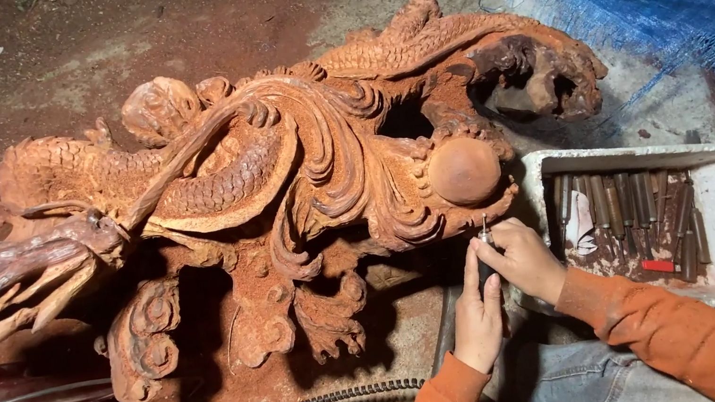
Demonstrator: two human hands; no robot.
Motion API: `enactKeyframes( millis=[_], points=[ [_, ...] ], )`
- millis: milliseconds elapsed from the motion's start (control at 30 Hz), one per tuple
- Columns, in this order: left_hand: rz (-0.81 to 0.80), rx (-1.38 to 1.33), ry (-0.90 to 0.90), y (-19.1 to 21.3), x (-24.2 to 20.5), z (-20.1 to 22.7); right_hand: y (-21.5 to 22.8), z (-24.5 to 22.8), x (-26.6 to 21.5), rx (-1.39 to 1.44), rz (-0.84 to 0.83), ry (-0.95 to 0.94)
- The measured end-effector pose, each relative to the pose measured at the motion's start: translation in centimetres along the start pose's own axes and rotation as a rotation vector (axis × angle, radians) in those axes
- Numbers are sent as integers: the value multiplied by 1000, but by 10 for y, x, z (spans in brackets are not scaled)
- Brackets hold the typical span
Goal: Using a handheld rotary tool to carve intricate details into a large wooden dragon sculpture.
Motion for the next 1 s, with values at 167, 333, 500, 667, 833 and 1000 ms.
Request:
enactKeyframes(
  millis=[167, 333, 500, 667, 833, 1000],
  points=[
    [-70, -218, 190, 3, -9, 19, -6, 0, 4, 89, -87, -77],
    [-215, -191, 230, 17, -9, 53, 1, -7, 1, 180, 14, -74],
    [-202, -90, 233, 22, -8, 51, 1, -12, 3, 215, -44, -122],
    [-198, -287, 299, 23, -12, 54, -2, -22, 5, 368, -153, -241],
    [-278, -294, 350, 26, -12, 61, 6, -24, 1, 296, -74, -196],
    [-218, -383, 291, 22, -11, 50, 2, -29, 5, 366, -153, -282]
  ],
)
Point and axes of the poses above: each hand's wrist, its own x-axis towards the middle knuckle, its own y-axis out of the back of the hand, z = x × y, the point moved 5 cm from there along x, towards the middle knuckle, and after that the axes turned 14 degrees about -z, right-handed, at the moved point
